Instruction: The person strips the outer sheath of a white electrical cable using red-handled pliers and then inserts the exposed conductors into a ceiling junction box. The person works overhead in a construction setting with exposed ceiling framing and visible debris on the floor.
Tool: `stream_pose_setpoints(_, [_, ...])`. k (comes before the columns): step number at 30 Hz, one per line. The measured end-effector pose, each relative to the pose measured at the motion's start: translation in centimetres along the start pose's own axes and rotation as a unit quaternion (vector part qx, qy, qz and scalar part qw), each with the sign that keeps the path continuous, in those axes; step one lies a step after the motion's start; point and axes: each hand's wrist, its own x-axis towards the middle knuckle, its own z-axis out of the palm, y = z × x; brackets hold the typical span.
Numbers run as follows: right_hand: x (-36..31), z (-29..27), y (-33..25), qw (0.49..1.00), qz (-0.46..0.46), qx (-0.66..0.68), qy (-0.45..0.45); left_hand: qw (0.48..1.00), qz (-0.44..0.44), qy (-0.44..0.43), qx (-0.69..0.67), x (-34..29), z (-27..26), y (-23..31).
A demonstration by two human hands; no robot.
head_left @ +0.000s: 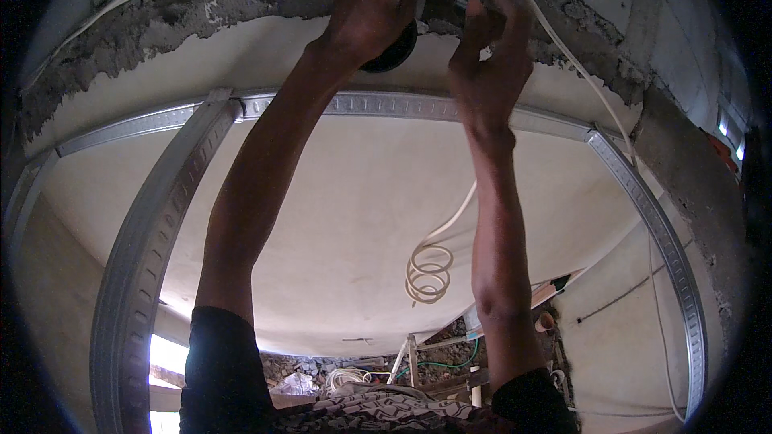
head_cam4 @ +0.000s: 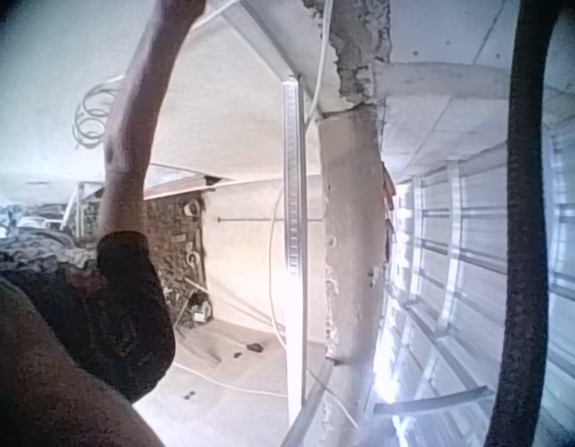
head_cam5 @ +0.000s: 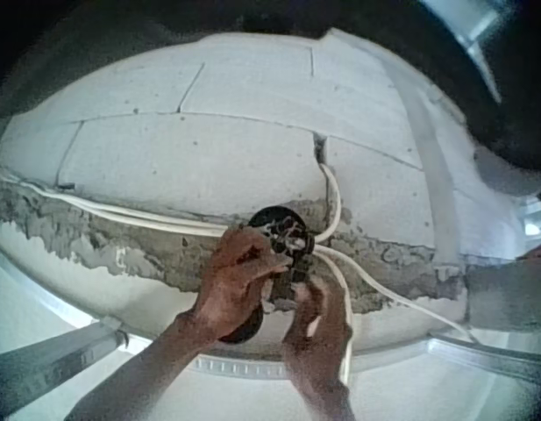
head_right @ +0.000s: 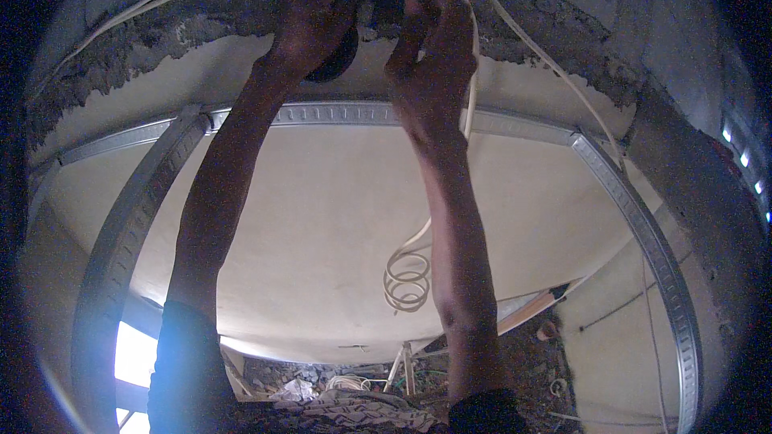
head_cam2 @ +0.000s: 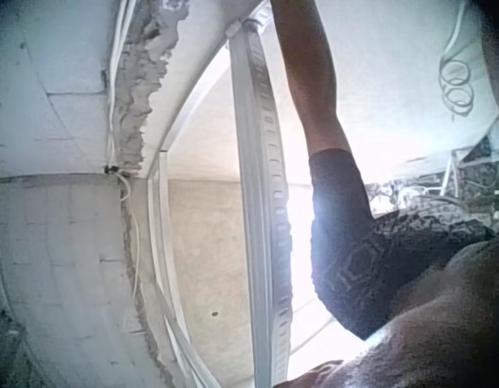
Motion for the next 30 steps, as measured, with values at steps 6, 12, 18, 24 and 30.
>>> stream_pose_setpoints(6, [-2.0,1.3,-3.0,0.991,-0.093,-0.094,0.012,1.000,-0.015,-0.001,-0.004,0.6,0.1,0.9])
stream_pose_setpoints(12, [0.0,0.2,-4.4,0.982,-0.149,-0.098,-0.062,0.998,-0.033,-0.050,0.006,0.8,-0.8,1.1])
stream_pose_setpoints(18, [5.4,-3.6,-4.9,0.937,0.144,0.247,-0.199,0.996,-0.052,-0.067,0.026,-0.4,-0.6,-0.6])
stream_pose_setpoints(24, [5.6,-4.2,0.6,0.988,-0.060,0.025,-0.143,0.998,-0.050,-0.043,-0.010,-0.5,-0.1,-0.6])
stream_pose_setpoints(30, [4.1,-2.9,2.0,0.949,-0.227,-0.200,-0.082,0.994,-0.068,-0.084,0.026,0.4,-1.0,0.9])
